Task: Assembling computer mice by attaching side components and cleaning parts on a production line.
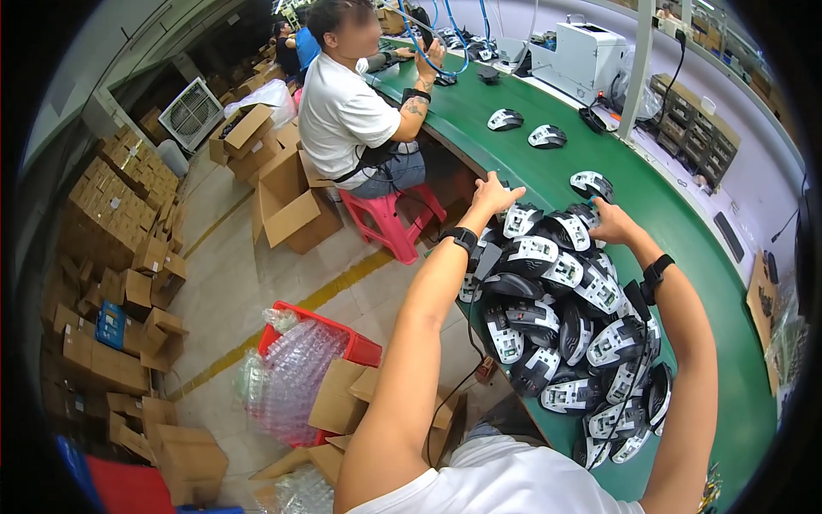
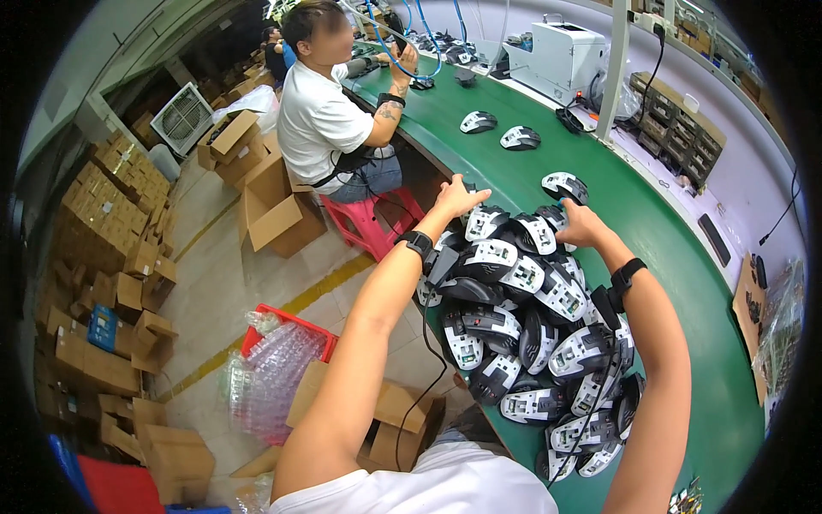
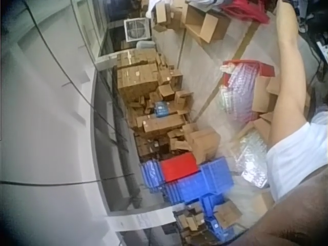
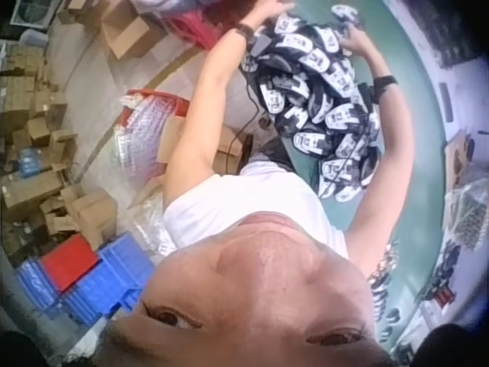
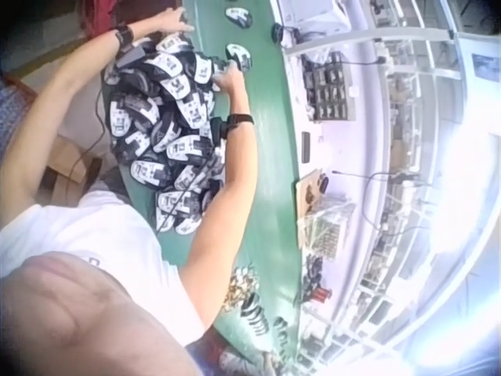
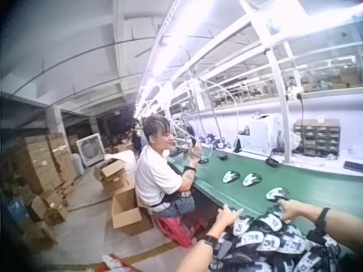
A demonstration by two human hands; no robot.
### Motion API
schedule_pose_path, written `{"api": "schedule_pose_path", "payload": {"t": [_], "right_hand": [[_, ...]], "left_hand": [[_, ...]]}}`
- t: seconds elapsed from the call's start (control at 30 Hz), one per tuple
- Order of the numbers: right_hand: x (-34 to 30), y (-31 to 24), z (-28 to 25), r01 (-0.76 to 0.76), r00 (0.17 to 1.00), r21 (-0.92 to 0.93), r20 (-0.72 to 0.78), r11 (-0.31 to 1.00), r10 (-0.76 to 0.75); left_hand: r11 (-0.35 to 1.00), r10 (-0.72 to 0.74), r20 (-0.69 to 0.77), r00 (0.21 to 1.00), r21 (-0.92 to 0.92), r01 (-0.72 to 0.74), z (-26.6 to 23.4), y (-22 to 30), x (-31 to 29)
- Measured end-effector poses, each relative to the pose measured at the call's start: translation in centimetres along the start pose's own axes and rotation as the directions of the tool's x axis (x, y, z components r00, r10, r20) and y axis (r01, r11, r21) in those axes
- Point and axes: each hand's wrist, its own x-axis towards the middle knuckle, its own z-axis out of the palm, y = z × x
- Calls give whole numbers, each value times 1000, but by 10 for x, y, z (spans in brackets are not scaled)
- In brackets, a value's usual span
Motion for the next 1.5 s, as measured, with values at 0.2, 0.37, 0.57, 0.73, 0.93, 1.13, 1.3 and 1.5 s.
{"api": "schedule_pose_path", "payload": {"t": [0.2, 0.37, 0.57, 0.73, 0.93, 1.13, 1.3, 1.5], "right_hand": [[-5, -1, -4, -32, 999, -8, 25, 999, 32], [-4, -7, 2, -76, 997, -77, -12, 994, 75], [-3, -4, 3, -98, 995, -121, -5, 988, 98], [-9, -4, -1, -111, 994, -101, -9, 989, 111], [-14, -2, -5, -101, 995, -68, 1, 993, 101], [-18, 4, -5, -81, 996, -101, 27, 992, 84], [-16, 20, 6, -60, 995, -143, -90, 988, 48], [-24, 1, -4, -362, 912, -54, -225, 931, 342]], "left_hand": [[983, 164, 59, 985, 70, -168, 3, -8, 9], [979, 195, 82, 977, 36, -199, 5, -5, 11], [909, 395, 228, 890, 44, -415, 8, -9, 6], [953, 296, 238, 925, -1, -304, 6, -3, 1], [980, 194, 168, 966, -77, -183, -1, -10, 6], [994, 100, 155, 983, -46, -94, -5, -7, 10], [991, 102, 269, 958, 56, -121, -5, 2, 11], [983, 179, 226, 958, -4, -183, -2, -8, 1]]}}
